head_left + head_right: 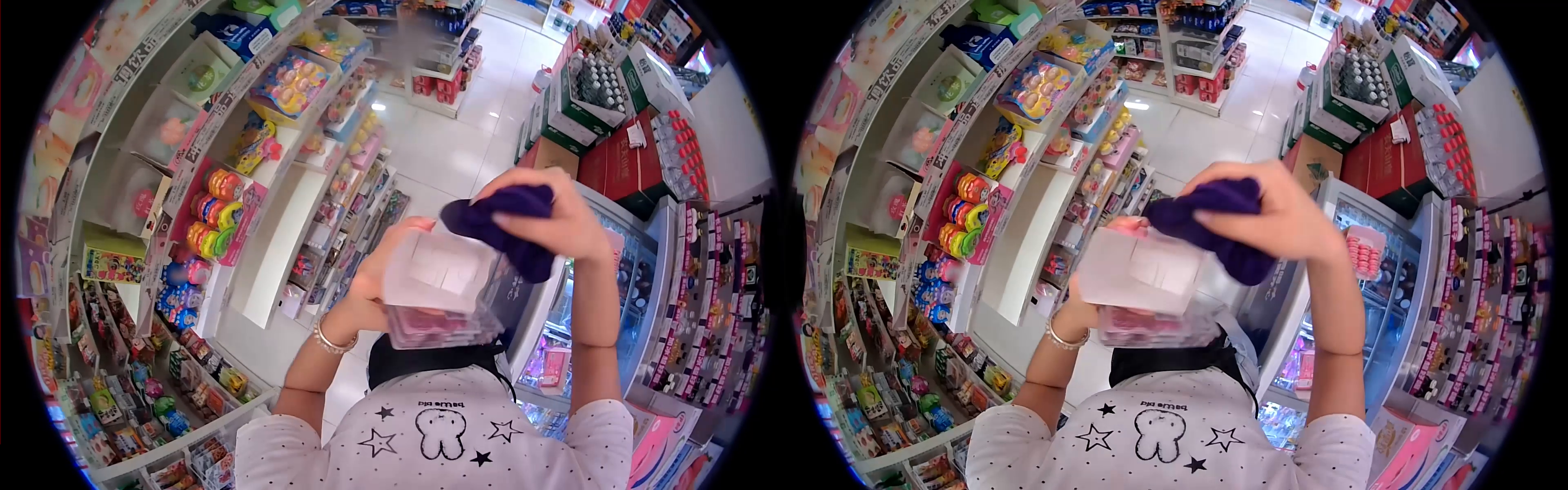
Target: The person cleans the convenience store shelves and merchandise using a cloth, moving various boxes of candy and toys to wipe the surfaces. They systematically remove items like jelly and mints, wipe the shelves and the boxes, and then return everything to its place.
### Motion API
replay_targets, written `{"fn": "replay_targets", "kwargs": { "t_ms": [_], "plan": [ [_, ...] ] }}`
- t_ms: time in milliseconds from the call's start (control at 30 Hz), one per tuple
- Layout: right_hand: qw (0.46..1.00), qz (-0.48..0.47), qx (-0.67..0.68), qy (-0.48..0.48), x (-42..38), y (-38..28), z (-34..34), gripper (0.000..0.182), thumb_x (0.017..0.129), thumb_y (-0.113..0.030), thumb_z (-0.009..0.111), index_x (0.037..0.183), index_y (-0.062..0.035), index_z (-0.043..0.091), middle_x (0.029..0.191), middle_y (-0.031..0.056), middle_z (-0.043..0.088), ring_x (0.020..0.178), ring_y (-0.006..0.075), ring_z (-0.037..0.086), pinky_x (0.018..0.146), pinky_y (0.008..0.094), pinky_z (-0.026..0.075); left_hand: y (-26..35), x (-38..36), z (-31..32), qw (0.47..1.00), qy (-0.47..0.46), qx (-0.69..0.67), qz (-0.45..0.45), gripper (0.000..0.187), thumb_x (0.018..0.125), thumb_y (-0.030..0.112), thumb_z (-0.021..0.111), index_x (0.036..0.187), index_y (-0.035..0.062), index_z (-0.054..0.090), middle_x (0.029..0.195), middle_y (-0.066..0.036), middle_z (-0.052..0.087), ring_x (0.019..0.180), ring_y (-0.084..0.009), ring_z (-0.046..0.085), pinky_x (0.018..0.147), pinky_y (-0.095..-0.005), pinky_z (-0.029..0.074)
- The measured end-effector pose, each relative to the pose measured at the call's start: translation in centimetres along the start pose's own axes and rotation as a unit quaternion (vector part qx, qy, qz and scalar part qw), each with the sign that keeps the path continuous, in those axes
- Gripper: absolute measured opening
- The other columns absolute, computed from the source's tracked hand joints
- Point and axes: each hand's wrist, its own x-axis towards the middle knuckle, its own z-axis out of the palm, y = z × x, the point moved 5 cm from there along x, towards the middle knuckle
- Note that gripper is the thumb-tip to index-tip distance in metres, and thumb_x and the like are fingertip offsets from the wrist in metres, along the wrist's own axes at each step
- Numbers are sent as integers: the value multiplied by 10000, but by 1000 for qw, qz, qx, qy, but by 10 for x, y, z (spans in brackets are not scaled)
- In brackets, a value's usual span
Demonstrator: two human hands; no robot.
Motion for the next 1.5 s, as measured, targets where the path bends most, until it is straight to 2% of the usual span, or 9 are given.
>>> {"fn": "replay_targets", "kwargs": {
  "t_ms": [67, 333, 533, 633, 733, 1033, 1200, 1300, 1500],
  "plan": [
    [983, -53, 168, 53, -2, 6, -19, 261, 834, -22, 639, 1087, 43, 645, 1056, 101, 698, 957, 155, 668, 883, 286, 516, -9, -12, 2, 924, 103, -297, -217, 457, 919, 384, 618, 1223, 49, 554, 1281, -186, 534, 1217, -337, 507, 1019, -470, 449],
    [960, -276, 34, -8, 0, -46, 63, 490, 708, -68, 735, 1193, -96, 669, 1205, 123, 665, 949, 319, 658, 859, 366, 528, 17, -26, 5, 726, 149, -663, -109, 607, 944, 472, 548, 1424, 120, 427, 1383, -177, 485, 1209, -472, 494, 945, -572, 507],
    [976, -206, -7, -73, -24, -6, 41, 367, 676, -177, 727, 1014, -35, 721, 957, 117, 723, 745, 257, 659, 721, 311, 523, -15, -30, -20, 760, 145, -622, -122, 784, 868, 615, 572, 1473, 158, 377, 1471, -166, 419, 1287, -477, 445, 993, -627, 450],
    [972, 13, 219, -88, -33, 40, 43, 373, 794, -299, 703, 958, 34, 677, 827, 74, 698, 772, 123, 645, 748, 250, 499, -23, -28, -18, 830, 175, -508, -151, 819, 884, 529, 610, 1507, 103, 290, 1493, -149, 394, 1322, -505, 375, 1020, -611, 431],
    [952, 79, 295, -19, -46, 96, 84, 734, 842, -562, 682, 1246, 41, 575, 1165, 96, 624, 1090, 159, 565, 960, 286, 424, -78, -50, -31, 868, 147, -441, -176, 769, 848, 486, 686, 1437, 99, 377, 1422, -112, 469, 1300, -400, 426, 1005, -541, 453],
    [690, 168, 704, 5, -38, 113, 127, 688, 899, -454, 630, 1372, 8, 442, 1284, 191, 578, 1100, 290, 619, 976, 409, 484, -49, -31, -14, 899, 88, -401, -153, 506, 740, 122, 819, 1173, -12, 594, 1112, -145, 659, 1010, -259, 657, 851, -391, 553],
    [771, 86, 631, -11, -57, 112, 117, 832, 803, -328, 742, 1446, 12, 338, 1349, 206, 539, 1165, 302, 598, 988, 413, 494, -55, -44, -8, 931, 32, -243, -269, 440, 570, 143, 926, 934, 6, 720, 959, -133, 695, 938, -210, 672, 852, -327, 536],
    [866, 34, 495, 62, -57, 97, 92, 918, 682, -258, 831, 1416, 35, 365, 1237, 149, 612, 1108, 201, 607, 979, 319, 450, -7, -23, -18, 971, 95, -218, 11, 469, 561, 123, 920, 972, 14, 721, 1232, -234, 609, 1129, -305, 614, 996, -419, 476],
    [969, 25, 234, 82, -64, 91, 58, 868, 653, -83, 846, 1393, -22, 397, 921, 73, 711, 930, 112, 646, 899, 253, 437, 60, -3, -53, 961, 229, -29, -154, 305, 730, -18, 799, 1009, -69, 687, 982, -87, 705, 877, -170, 685, 781, -287, 565]
  ]
}}
